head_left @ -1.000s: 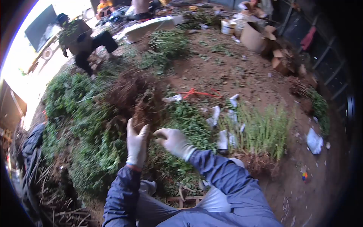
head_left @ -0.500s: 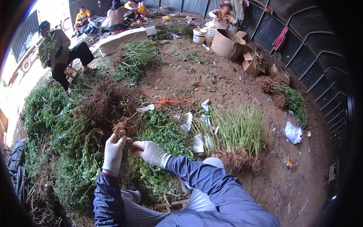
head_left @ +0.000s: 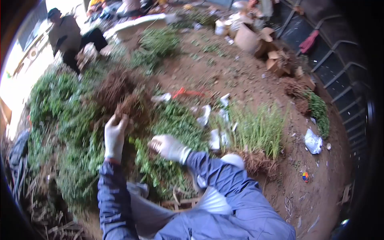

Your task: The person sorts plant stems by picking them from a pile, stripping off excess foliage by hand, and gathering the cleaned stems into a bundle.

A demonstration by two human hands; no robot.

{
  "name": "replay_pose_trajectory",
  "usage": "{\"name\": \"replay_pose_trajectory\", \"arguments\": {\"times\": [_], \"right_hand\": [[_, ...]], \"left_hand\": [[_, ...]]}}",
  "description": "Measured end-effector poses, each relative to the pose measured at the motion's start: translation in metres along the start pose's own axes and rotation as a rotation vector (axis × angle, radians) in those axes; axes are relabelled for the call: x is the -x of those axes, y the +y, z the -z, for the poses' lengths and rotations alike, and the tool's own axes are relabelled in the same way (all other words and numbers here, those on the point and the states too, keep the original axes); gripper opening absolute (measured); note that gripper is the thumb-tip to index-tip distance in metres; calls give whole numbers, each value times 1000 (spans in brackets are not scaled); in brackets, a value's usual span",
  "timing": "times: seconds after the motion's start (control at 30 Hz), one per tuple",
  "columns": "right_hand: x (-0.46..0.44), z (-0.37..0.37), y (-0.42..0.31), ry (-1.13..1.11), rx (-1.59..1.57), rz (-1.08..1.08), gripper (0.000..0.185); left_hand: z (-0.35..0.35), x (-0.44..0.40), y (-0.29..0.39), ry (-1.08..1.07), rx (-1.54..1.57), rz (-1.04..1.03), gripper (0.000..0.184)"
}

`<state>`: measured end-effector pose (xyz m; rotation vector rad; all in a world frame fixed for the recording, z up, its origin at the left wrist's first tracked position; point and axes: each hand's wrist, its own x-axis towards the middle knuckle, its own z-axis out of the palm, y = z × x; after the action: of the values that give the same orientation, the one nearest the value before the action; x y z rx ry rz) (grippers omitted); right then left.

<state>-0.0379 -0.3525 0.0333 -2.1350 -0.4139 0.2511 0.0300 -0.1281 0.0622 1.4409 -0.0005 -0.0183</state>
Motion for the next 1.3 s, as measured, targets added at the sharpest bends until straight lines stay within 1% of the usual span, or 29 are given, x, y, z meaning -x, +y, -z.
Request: {"name": "replay_pose_trajectory", "arguments": {"times": [0.03,0.07,0.1,0.13,0.2,0.23,0.27,0.3,0.33,0.37,0.4,0.43,0.47,0.5,0.53,0.57,0.6,0.63,0.67,0.7,0.73,0.77,0.83,0.87,0.93,1.1,1.17,1.23,1.3], "right_hand": [[2,3,-4,0,48,38,40],[1,-2,4,11,4,73,38],[3,-3,4,3,-42,26,37],[6,-1,-7,-6,-97,-61,35],[6,-2,-1,-70,-119,-105,34],[11,2,-11,-103,-237,-171,35],[11,3,-6,-107,-152,-87,35],[13,2,-4,-108,-263,-109,35],[13,7,-3,-158,-227,-157,34],[17,9,-7,-159,-325,-203,34],[18,12,-4,-168,-219,-127,36],[23,13,-12,-174,-364,-208,36],[29,21,-17,-228,-224,-229,34],[37,19,-2,-224,-123,-124,33],[46,25,-12,-280,-238,-310,32],[53,32,-10,-350,-184,-300,33],[63,34,11,-362,-62,-77,30],[69,39,12,-347,-107,-185,27],[70,48,23,-348,83,-81,20],[73,52,33,-290,294,18,19],[74,53,46,-152,350,107,20],[71,56,40,-24,248,-21,20],[59,64,27,156,245,-25,21],[52,67,21,207,170,-57,22],[38,68,8,290,92,1,25],[9,66,-9,247,4,91,47],[4,61,-19,144,47,39,56],[-4,50,-16,47,102,-23,55],[-12,39,-9,-72,-58,-93,50]], "left_hand": [[5,-2,1,38,-100,-68,23],[7,-4,0,81,-58,-87,23],[16,-6,-4,61,-89,-80,28],[26,-11,-14,58,-141,-70,27],[25,-13,-9,107,42,-59,24],[28,-14,-7,128,70,-68,21],[33,-16,-6,143,100,-79,18],[38,-19,-5,143,105,-63,17],[43,-20,-3,198,94,-76,17],[48,-21,0,251,82,-89,16],[61,-26,-4,269,126,-78,16],[71,-29,-9,286,147,-110,16],[82,-34,-8,408,125,-123,16],[99,-36,-4,518,95,-151,17],[130,-45,-18,579,133,-167,17],[153,-51,-30,648,189,-173,17],[166,-50,-36,645,208,-162,17],[174,-49,-37,642,226,-151,17],[166,-45,-31,656,209,-138,17],[156,-43,-26,632,178,-125,17],[140,-39,-16,595,156,-111,18],[127,-37,-11,543,124,-117,18],[97,-37,-5,477,76,-127,17],[83,-35,-4,427,68,-129,17],[53,-28,2,353,72,-102,17],[0,-8,-3,135,27,-85,13],[-16,0,-5,59,7,-56,13],[-25,7,-8,-9,24,-60,13],[-32,11,-10,-43,29,-62,12]]}}
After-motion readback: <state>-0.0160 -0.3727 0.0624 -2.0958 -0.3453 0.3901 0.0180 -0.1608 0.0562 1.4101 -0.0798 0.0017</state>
